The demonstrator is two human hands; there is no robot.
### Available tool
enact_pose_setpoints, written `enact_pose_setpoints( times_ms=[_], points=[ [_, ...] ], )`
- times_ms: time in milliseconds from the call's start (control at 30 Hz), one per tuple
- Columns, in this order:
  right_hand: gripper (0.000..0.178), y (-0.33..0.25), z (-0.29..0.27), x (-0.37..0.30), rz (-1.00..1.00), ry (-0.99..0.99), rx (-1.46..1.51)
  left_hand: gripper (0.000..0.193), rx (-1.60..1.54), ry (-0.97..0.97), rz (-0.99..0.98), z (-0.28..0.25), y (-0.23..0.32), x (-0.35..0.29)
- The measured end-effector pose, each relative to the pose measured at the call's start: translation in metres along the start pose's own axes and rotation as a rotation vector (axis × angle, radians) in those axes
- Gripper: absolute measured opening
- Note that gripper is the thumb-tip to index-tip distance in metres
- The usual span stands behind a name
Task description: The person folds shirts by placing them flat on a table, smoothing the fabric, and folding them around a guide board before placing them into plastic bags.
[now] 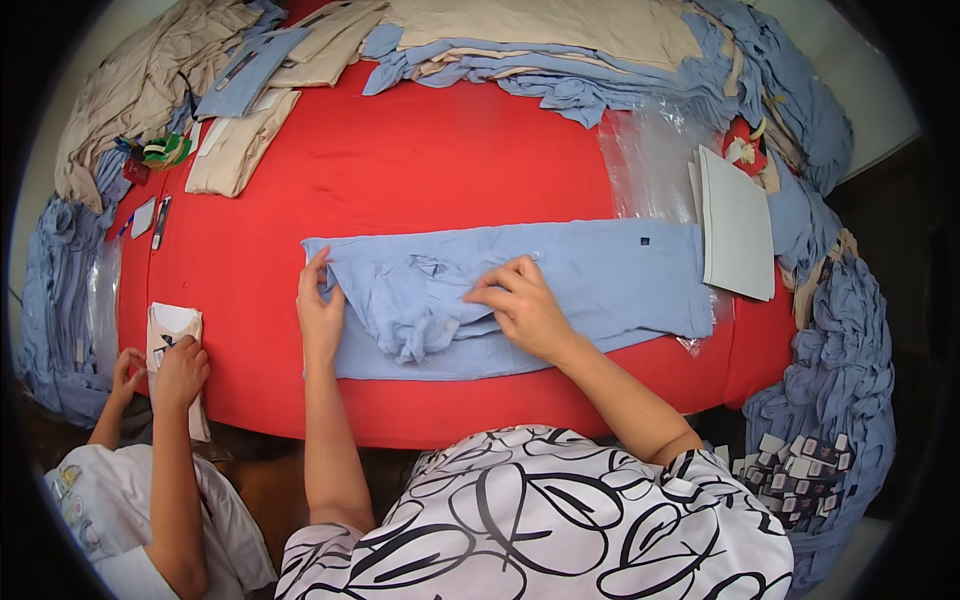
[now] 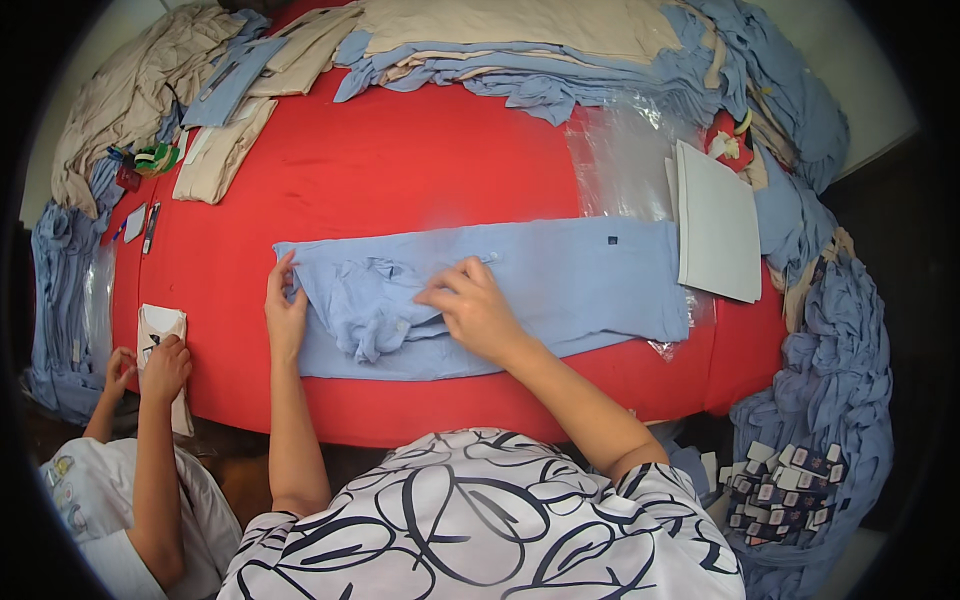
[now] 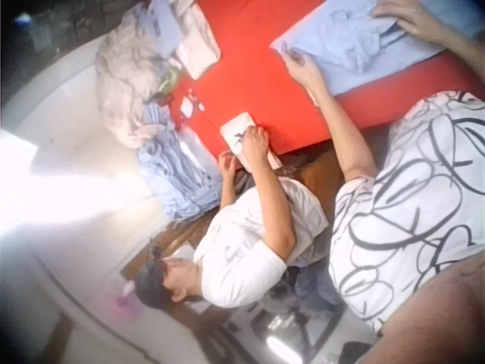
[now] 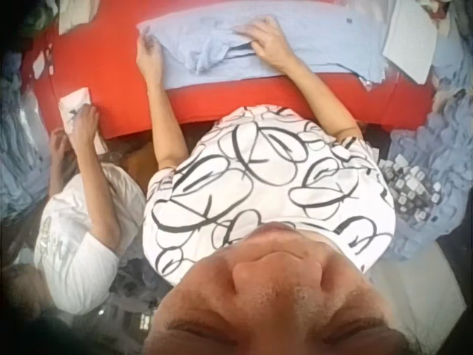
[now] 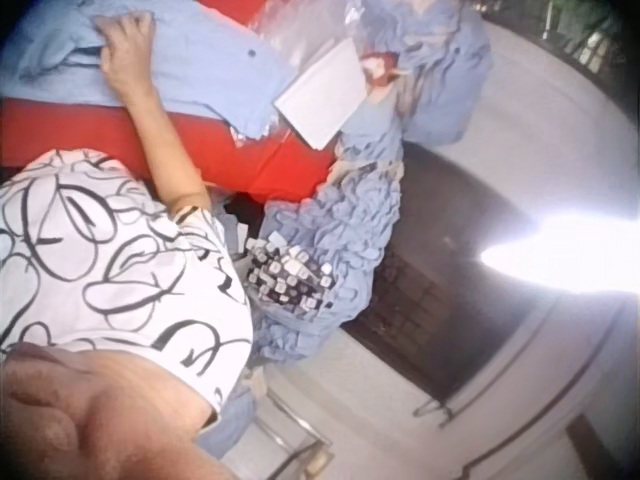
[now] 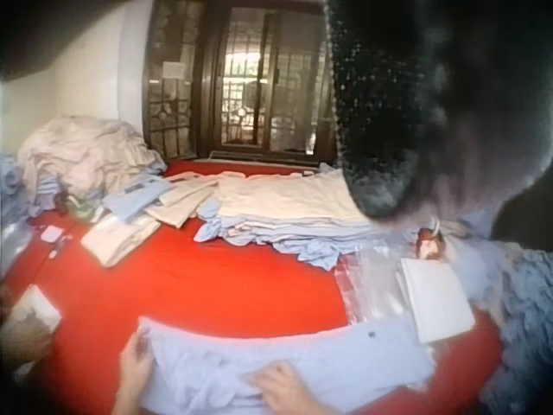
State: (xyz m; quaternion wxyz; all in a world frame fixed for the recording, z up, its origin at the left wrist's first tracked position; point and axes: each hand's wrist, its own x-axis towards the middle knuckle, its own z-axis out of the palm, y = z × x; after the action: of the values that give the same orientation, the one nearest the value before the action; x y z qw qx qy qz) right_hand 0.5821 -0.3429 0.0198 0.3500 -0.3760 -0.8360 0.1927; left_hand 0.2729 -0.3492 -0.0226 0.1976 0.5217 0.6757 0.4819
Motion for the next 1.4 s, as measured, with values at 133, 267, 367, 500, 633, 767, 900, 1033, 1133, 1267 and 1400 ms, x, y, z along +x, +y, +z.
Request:
enact_pose_setpoints(
  times_ms=[133, 267, 367, 500, 633, 767, 900, 1033, 1133, 1267, 1400],
  points=[
    [0.042, -0.027, -0.009, 0.023, 0.086, 0.012, 0.372, 0.031, 0.346, -0.309, 0.209, -0.009, 0.001, -0.001],
    [0.048, 0.005, 0.002, 0.018, 0.204, -0.045, 0.759, 0.031, 0.158, -0.189, 0.06, -0.008, 0.008, -0.001],
    [0.052, 0.032, 0.005, -0.003, 0.281, -0.176, 0.633, 0.033, 0.329, -0.008, 0.24, -0.01, 0.021, -0.012],
    [0.055, 0.016, 0.0, -0.01, 0.224, -0.199, 0.539, 0.038, 0.257, -0.07, 0.433, 0.014, 0.051, -0.044],
    [0.052, 0.013, -0.018, -0.03, 0.23, -0.051, 0.352, 0.047, 0.35, -0.424, 0.613, 0.056, 0.088, -0.08],
    [0.039, 0.056, -0.085, -0.103, 0.55, 0.276, -0.311, 0.055, 0.609, -0.459, 0.6, 0.073, 0.075, -0.093],
    [0.051, 0.092, -0.138, -0.18, 1.158, 0.453, -0.853, 0.055, 0.616, -0.501, 0.574, 0.076, 0.084, -0.09],
    [0.05, 0.099, -0.154, -0.199, 1.193, 0.408, -0.686, 0.054, 0.545, -0.422, 0.643, 0.098, 0.105, -0.105],
    [0.047, 0.11, -0.17, -0.194, 1.26, 0.372, -0.613, 0.055, 0.406, -0.47, 0.71, 0.135, 0.106, -0.126],
    [0.042, 0.126, -0.178, -0.211, 1.251, 0.465, -0.519, 0.064, 0.436, -0.532, 0.805, 0.151, 0.12, -0.129],
    [0.035, 0.098, -0.183, -0.186, 1.234, 0.298, -0.632, 0.076, 0.545, -0.622, 0.842, 0.144, 0.133, -0.126]
  ],
)
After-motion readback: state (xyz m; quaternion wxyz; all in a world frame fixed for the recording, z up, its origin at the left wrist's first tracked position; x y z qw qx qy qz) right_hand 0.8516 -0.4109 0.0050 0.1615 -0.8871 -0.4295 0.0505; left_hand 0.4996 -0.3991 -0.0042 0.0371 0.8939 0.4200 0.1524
